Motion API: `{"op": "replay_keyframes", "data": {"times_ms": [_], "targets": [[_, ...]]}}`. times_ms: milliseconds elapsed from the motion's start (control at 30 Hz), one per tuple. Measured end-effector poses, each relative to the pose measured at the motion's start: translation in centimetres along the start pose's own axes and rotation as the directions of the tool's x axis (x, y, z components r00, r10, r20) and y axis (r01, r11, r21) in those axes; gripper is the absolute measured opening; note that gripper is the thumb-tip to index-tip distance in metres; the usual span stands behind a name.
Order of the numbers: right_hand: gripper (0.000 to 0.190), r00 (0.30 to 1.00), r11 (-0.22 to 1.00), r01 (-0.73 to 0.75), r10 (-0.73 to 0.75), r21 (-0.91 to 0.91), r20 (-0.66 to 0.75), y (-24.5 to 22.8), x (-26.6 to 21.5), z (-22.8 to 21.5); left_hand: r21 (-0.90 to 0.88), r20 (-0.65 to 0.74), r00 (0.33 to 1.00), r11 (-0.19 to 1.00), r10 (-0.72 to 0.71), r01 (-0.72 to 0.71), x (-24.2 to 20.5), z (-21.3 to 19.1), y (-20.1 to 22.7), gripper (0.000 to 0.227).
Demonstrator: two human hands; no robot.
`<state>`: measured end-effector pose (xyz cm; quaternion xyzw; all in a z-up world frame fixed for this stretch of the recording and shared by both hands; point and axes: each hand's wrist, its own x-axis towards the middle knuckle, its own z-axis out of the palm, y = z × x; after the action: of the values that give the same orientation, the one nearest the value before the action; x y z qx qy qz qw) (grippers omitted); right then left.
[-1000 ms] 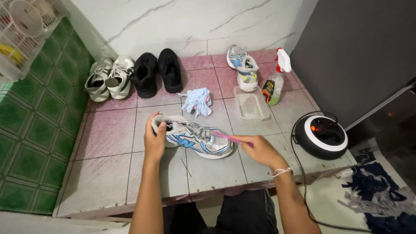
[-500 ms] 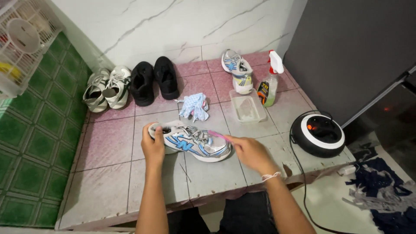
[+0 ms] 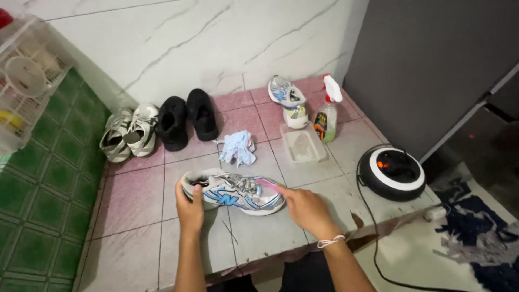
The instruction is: The person scrubs a white and blue sneaker with a pink brush on a tiled countertop. They rotate the shoe to clean different areas, including the upper, sides, and sole, while other shoes and cleaning supplies remain nearby.
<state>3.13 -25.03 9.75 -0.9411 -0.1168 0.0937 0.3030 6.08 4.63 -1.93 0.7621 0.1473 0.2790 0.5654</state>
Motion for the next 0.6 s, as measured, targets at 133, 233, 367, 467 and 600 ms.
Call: {"op": "replay_keyframes", "data": {"times_ms": [133,233,367,467,600], "targets": [[0.045,0.999,1.0,-0.031,0.031,-0.005,0.039,-0.5,-2.8,-1.7,-0.006,-0.021,1.0,1.0,0.012,-0.012,-0.1,0.1,0.0,0.054],[0.045,0.999,0.999,-0.044,0.044,-0.01,0.003,-1.0,-2.4,-0.9,0.027,-0.059,0.998,1.0,0.016,-0.015,0.0,0.3,-0.9,0.053],[0.045,0.997,1.0,-0.016,0.014,-0.026,-0.078,-0.2,0.3,1.6,0.039,-0.095,0.995,0.999,0.04,-0.036,0.1,0.5,-0.9,0.051],[0.042,0.998,0.999,-0.042,0.041,-0.026,-0.057,-0.9,-1.1,0.0,0.048,-0.112,0.991,0.997,0.072,-0.067,0.9,0.4,-1.6,0.051],[0.043,0.987,0.988,-0.152,0.152,0.004,-0.054,-2.3,-4.0,-3.6,0.069,-0.084,0.99,0.992,0.114,-0.108,0.0,0.2,-0.9,0.05]]}}
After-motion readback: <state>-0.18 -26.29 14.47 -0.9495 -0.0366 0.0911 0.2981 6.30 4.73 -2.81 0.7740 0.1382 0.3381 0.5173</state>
